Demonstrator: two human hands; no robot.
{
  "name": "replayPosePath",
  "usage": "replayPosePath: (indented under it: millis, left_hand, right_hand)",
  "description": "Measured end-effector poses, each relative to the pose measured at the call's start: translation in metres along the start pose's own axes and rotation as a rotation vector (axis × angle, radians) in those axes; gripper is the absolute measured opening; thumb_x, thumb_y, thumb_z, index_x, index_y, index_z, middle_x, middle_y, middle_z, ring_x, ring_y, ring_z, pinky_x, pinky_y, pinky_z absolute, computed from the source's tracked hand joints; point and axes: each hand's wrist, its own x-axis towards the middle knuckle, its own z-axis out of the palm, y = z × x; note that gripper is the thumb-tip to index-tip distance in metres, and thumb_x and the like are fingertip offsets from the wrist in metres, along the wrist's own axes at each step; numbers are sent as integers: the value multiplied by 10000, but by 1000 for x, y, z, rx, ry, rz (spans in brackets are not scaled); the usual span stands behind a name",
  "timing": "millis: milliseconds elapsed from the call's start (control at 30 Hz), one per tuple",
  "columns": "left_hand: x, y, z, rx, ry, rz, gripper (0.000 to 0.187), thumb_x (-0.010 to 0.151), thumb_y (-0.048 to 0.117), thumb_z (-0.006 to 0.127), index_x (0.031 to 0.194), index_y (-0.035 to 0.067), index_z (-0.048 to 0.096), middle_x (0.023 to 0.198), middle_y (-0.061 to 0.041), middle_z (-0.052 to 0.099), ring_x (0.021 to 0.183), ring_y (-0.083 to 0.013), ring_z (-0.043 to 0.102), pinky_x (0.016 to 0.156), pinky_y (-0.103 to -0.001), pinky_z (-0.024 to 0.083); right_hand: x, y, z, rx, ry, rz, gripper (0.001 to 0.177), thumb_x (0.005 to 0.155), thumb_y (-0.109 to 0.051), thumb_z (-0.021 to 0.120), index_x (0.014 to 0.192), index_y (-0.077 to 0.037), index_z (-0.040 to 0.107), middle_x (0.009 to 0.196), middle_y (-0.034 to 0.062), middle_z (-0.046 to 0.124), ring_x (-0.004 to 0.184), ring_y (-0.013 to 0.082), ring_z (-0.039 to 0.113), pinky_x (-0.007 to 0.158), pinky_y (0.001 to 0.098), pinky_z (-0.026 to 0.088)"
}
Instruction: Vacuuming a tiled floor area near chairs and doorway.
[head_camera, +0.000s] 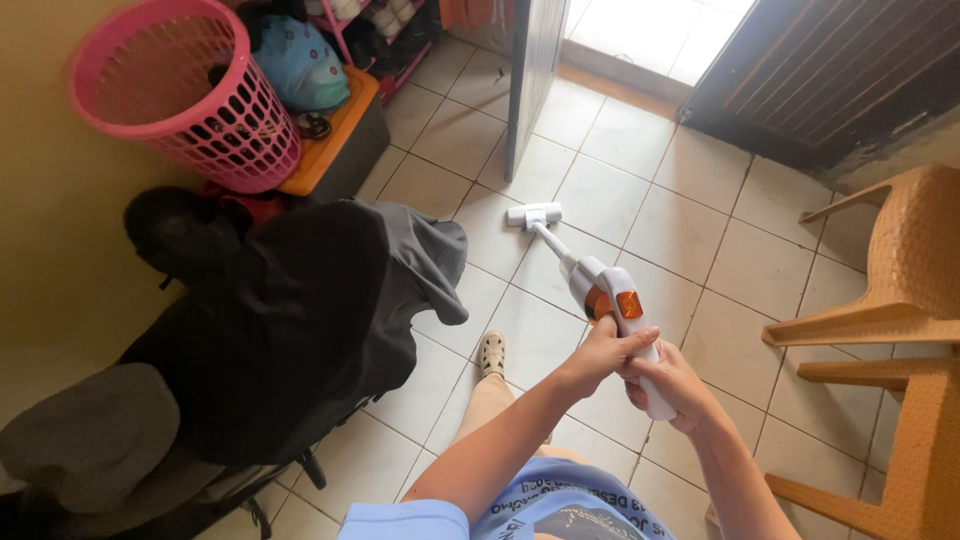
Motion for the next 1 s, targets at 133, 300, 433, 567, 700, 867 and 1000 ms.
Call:
replayPosePath:
  millis: [133,300,433,567,700,867,1000]
  left_hand:
    - [-19,8,1,-10,43,39,525,946,365,716,1216,-41,519,1105,-162,660,1012,-205,673,842,-349,572]
    - [-24,22,-10,-50,73,102,431,965,337,717,1129,-39,585,1018,-141,692,921,-180,685,777,-332,574]
    - [-14,31,-28,-56,110,143,447,950,332,722,1125,-60,597,1009,-145,693,906,-195,687,749,-332,575]
    - [1,50,-52,-78,148,167,412,932,313,735,1117,-23,584,1011,-131,690,931,-191,687,783,-337,579]
    - [21,65,-84,-112,103,212,380,950,301,739,1096,-26,611,1002,-124,694,927,-176,678,793,-331,569]
    - [38,101,-130,-85,75,220,366,955,307,739,1107,-2,616,1005,-104,694,926,-159,675,795,-320,559]
    - [61,128,-172,-34,104,176,390,938,313,743,1164,18,625,1059,-98,690,983,-151,675,815,-320,563]
  right_hand:
    - [-4,-2,6,-12,-47,1,133,819,-82,657,902,-24,570,640,40,553,441,117,514,377,277,409]
    - [8,-10,16,-32,-121,-15,161,828,-85,684,916,-2,577,629,37,525,450,105,504,379,268,404]
    - [31,-19,25,-42,-120,24,161,807,-102,669,925,-28,589,624,29,543,447,102,510,373,267,399]
    - [61,-31,36,-78,-156,-19,173,822,-90,684,914,-6,564,643,33,551,463,103,510,391,267,396]
    - [92,-45,53,-123,-148,-51,184,839,-114,681,922,10,572,642,50,550,456,112,510,391,271,389]
    - [135,-67,88,-94,-140,-79,182,824,-102,675,937,-22,557,654,34,556,457,104,513,390,270,391]
    - [182,-80,112,-101,-140,-107,168,843,-94,666,942,-9,560,638,65,550,453,125,520,394,276,408]
